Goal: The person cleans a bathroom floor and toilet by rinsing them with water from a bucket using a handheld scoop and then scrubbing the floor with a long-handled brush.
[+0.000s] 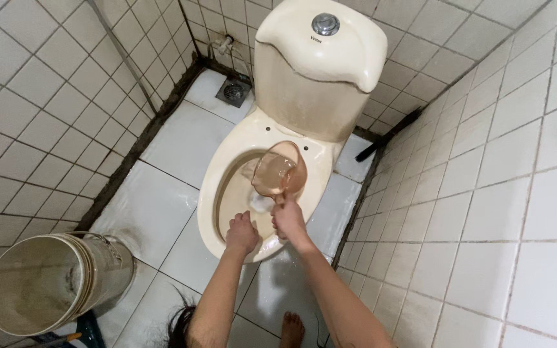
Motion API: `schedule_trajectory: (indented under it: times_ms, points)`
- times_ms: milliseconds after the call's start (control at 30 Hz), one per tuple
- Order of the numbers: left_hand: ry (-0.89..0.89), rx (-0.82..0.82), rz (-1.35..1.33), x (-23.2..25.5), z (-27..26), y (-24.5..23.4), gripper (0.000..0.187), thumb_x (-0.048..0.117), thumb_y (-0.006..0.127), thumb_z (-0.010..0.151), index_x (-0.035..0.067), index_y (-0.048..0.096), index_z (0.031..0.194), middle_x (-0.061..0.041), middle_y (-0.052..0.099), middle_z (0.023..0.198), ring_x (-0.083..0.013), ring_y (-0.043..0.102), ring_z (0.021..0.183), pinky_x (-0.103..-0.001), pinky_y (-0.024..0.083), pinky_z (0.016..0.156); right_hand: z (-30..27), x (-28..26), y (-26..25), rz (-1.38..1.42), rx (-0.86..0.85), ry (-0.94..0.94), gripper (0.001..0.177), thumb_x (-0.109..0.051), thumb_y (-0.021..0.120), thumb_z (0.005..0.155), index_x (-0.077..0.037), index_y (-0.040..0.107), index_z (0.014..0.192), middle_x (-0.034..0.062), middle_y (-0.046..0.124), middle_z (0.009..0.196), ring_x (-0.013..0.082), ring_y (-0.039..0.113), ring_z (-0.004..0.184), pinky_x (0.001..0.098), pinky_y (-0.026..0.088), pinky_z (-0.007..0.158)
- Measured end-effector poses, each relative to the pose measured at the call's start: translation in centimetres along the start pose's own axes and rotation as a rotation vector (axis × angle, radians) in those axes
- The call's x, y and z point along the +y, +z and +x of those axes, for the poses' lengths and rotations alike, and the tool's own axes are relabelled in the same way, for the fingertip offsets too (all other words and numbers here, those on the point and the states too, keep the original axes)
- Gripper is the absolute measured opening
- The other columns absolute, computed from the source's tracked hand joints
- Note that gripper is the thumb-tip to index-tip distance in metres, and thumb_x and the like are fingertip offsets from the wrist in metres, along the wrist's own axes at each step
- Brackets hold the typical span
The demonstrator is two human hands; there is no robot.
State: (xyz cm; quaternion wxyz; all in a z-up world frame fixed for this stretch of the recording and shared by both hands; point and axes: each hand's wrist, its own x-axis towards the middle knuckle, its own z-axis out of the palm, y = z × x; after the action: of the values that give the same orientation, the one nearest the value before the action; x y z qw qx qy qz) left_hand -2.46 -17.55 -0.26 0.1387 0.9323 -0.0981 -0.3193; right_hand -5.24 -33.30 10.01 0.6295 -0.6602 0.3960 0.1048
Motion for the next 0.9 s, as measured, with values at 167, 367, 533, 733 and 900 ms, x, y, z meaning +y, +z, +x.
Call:
schedule_trajectory:
  times_ms: [167, 367, 533, 733, 900]
  points:
    - [0.010, -0.008, 0.009, 0.8, 0.0, -0.4, 0.065, 0.016, 0.059, 0.090, 0.008, 0.039, 0.152, -0.016, 0.045, 0.150, -0.0363, 0.046, 0.136, -0.049, 0.044, 0.111, -2.2, 2.1, -2.2, 0.087, -0.064, 0.018, 0.049, -0.022, 0.047, 0.103, -0.008, 0.045, 0.150, 0.0133, 0.062, 0.077, 0.0179, 0.057, 0.055, 0.0368, 0.049, 0.049]
    - [-0.052, -0.047, 0.023, -0.1, 0.5, -0.2, 0.068, 0.018, 0.062, 0.090, 0.008, 0.036, 0.152, -0.016, 0.042, 0.151, -0.0357, 0.043, 0.137, -0.049, 0.043, 0.111, -1.5, 4.8, 0.2, -0.248, -0.031, 0.040, 0.061, -0.006, 0.049, 0.094, -0.009, 0.035, 0.153, 0.0219, 0.071, 0.086, 0.0273, 0.066, 0.064, 0.0397, 0.053, 0.057]
    - [-0.032, 0.012, 0.026, -1.2, 1.2, 0.6, 0.067, 0.017, 0.059, 0.090, 0.008, 0.038, 0.153, -0.018, 0.043, 0.151, -0.0388, 0.044, 0.137, -0.049, 0.045, 0.112, 2.5, 5.5, 2.9, -0.197, -0.032, -0.107, 0.061, -0.001, 0.049, 0.091, -0.007, 0.037, 0.151, 0.0199, 0.068, 0.085, 0.0245, 0.064, 0.061, 0.0380, 0.052, 0.053]
    - [0.002, 0.000, 0.005, -0.4, 0.5, 0.5, 0.066, 0.019, 0.057, 0.091, 0.007, 0.036, 0.152, -0.018, 0.041, 0.152, -0.0391, 0.043, 0.137, -0.052, 0.045, 0.109, 4.8, 5.4, 3.1, 0.315, -0.078, -0.138, 0.058, 0.005, 0.052, 0.089, 0.000, 0.042, 0.146, 0.0112, 0.063, 0.083, 0.0164, 0.059, 0.056, 0.0330, 0.051, 0.048]
    - [0.014, 0.023, 0.011, -0.5, 0.5, 0.9, 0.066, 0.020, 0.057, 0.091, 0.006, 0.037, 0.152, -0.019, 0.042, 0.151, -0.0401, 0.043, 0.137, -0.052, 0.045, 0.110, 2.9, 7.4, 0.6, 0.436, -0.003, 0.013, 0.080, 0.002, 0.052, 0.088, -0.012, 0.018, 0.160, 0.0079, 0.061, 0.077, 0.0151, 0.055, 0.055, 0.0315, 0.046, 0.046]
